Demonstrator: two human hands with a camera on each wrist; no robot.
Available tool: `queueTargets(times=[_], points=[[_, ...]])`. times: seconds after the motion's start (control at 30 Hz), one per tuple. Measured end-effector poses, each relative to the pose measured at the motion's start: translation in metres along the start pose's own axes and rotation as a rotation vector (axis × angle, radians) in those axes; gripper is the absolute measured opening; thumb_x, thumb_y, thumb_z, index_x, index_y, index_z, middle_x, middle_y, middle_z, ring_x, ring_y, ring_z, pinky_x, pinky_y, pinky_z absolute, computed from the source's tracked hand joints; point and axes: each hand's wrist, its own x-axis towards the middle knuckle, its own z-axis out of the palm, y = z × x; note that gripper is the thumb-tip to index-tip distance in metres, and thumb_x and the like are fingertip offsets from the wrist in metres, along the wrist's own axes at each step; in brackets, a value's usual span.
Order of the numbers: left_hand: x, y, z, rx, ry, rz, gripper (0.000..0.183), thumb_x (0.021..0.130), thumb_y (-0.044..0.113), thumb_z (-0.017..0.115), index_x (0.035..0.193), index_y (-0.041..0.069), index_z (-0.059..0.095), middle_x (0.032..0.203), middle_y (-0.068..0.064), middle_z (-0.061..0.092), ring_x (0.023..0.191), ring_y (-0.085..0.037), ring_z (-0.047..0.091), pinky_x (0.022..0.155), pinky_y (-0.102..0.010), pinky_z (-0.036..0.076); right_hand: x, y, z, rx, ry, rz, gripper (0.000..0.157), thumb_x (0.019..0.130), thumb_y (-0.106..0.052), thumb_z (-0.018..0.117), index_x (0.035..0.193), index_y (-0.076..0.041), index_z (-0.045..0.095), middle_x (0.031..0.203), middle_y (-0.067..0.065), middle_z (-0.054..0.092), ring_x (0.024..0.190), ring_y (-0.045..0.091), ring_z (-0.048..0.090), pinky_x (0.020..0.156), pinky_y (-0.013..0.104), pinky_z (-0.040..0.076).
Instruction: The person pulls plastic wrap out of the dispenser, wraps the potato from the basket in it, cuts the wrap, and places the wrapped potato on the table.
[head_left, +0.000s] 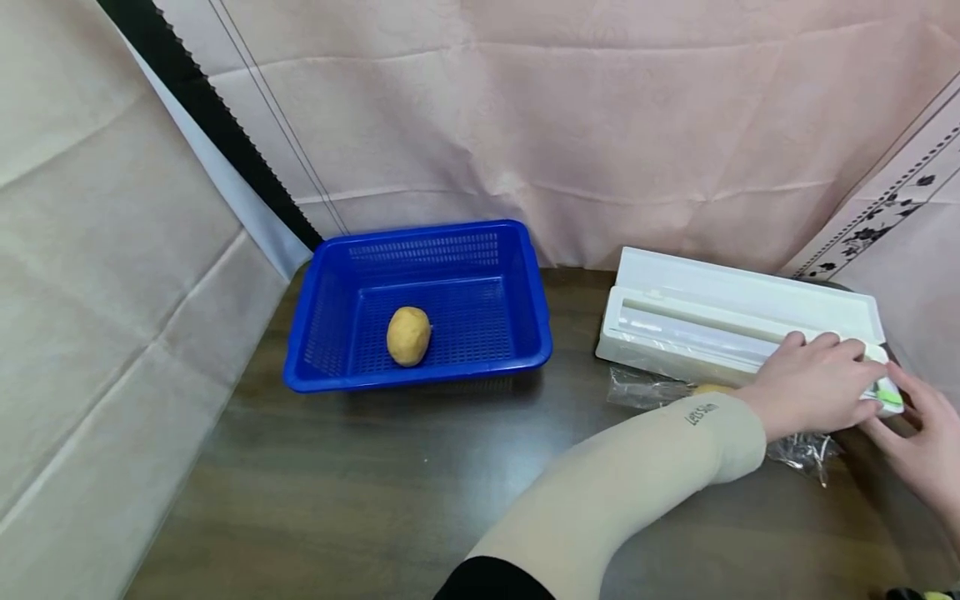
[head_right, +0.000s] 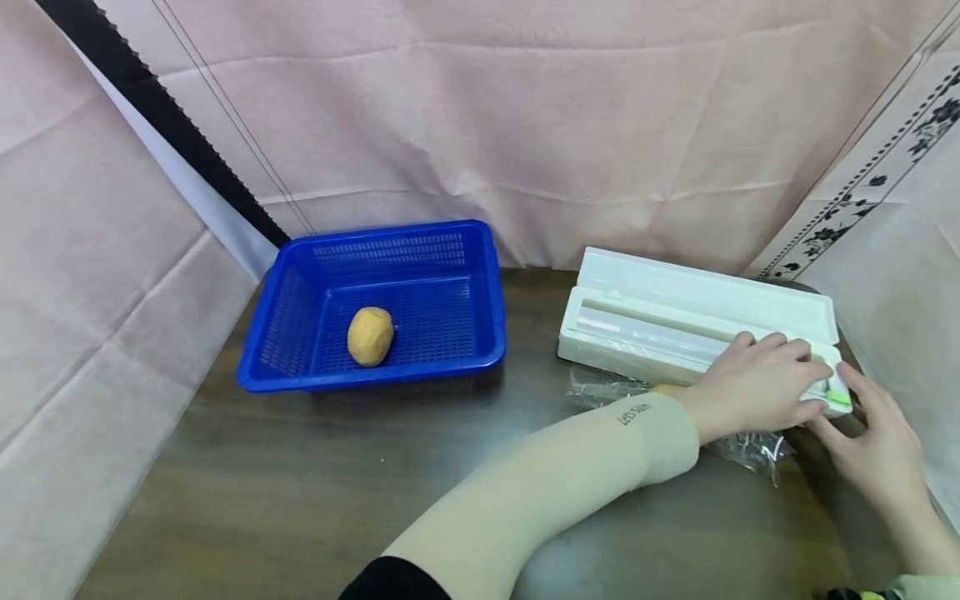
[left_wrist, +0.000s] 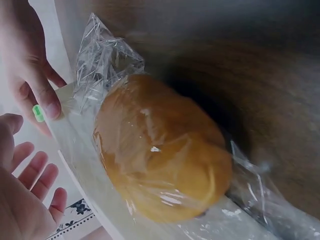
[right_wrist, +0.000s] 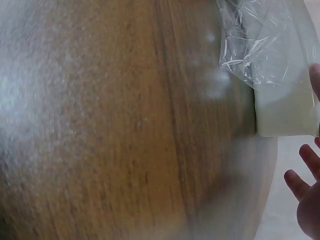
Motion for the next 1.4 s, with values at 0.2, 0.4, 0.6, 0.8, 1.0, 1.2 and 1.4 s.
queueTargets(times=[0.2, 0.4, 0.6, 0.8, 1.0, 1.2, 1.4], points=[[0.009, 0.008, 0.003, -0.012, -0.034, 0.011, 0.052, 0.093, 0.065, 0.039, 0.141, 0.061, 0.019, 0.145, 0.034, 0.022, 0.135, 0.008, 0.020, 0.107, -0.027, 0.022, -0.003, 0.004, 0.001, 0.094, 0.043, -0.010, 0.052, 0.090, -0.006, 0.064, 0.139, -0.003, 0.048, 0.135, -0.024, 0.042, 0.118, -0.011, 0.040, 0.087, -0.002, 0.030], [0.013, 0.009, 0.003, -0.021, -0.033, 0.022, 0.046, 0.094, 0.064, 0.038, 0.139, 0.059, 0.026, 0.144, 0.035, 0.024, 0.135, 0.008, 0.020, 0.108, -0.027, 0.021, 0.000, 0.003, 0.005, 0.161, 0.047, -0.009, 0.053, 0.087, 0.000, 0.064, 0.138, -0.001, 0.049, 0.133, -0.023, 0.045, 0.112, -0.012, 0.045, 0.084, -0.002, 0.033], [0.018, 0.016, 0.002, -0.023, -0.019, 0.036, 0.040, 0.095, 0.062, 0.039, 0.135, 0.058, 0.034, 0.141, 0.036, 0.028, 0.133, 0.009, 0.023, 0.108, -0.027, 0.020, 0.002, 0.004, 0.004, 0.173, 0.039, -0.042, 0.052, 0.088, 0.001, 0.063, 0.137, 0.002, 0.048, 0.133, -0.021, 0.046, 0.117, -0.008, 0.045, 0.085, -0.001, 0.034], [0.025, 0.019, 0.004, -0.034, 0.006, 0.021, 0.039, 0.097, 0.059, 0.040, 0.135, 0.056, 0.036, 0.140, 0.036, 0.030, 0.132, 0.010, 0.024, 0.107, -0.026, 0.020, 0.006, 0.004, 0.004, 0.238, 0.037, -0.085, 0.051, 0.084, 0.007, 0.063, 0.133, 0.007, 0.051, 0.133, -0.017, 0.050, 0.114, -0.007, 0.049, 0.085, 0.001, 0.037], [0.029, 0.022, 0.007, -0.018, 0.029, 0.017, 0.034, 0.097, 0.058, 0.041, 0.130, 0.057, 0.041, 0.138, 0.036, 0.033, 0.130, 0.009, 0.027, 0.106, -0.027, 0.022, 0.006, 0.000, 0.002, 0.235, 0.029, -0.049, 0.051, 0.078, 0.015, 0.062, 0.129, 0.005, 0.057, 0.131, -0.019, 0.051, 0.113, -0.005, 0.048, 0.083, 0.000, 0.038], [0.030, 0.024, 0.007, 0.000, 0.046, 0.027, 0.032, 0.097, 0.057, 0.041, 0.129, 0.057, 0.043, 0.137, 0.035, 0.034, 0.130, 0.008, 0.028, 0.106, -0.027, 0.022, 0.004, -0.002, -0.001, 0.166, 0.017, -0.028, 0.054, 0.081, 0.011, 0.063, 0.133, 0.003, 0.054, 0.131, -0.023, 0.048, 0.118, -0.005, 0.044, 0.089, 0.000, 0.033], [0.031, 0.025, 0.008, 0.040, 0.059, 0.014, 0.032, 0.097, 0.057, 0.041, 0.129, 0.059, 0.041, 0.137, 0.035, 0.034, 0.129, 0.007, 0.028, 0.103, -0.027, 0.026, 0.005, -0.001, -0.002, 0.123, -0.005, -0.047, 0.055, 0.079, 0.012, 0.062, 0.132, 0.003, 0.054, 0.122, -0.031, 0.047, 0.114, -0.011, 0.042, 0.090, 0.000, 0.030]])
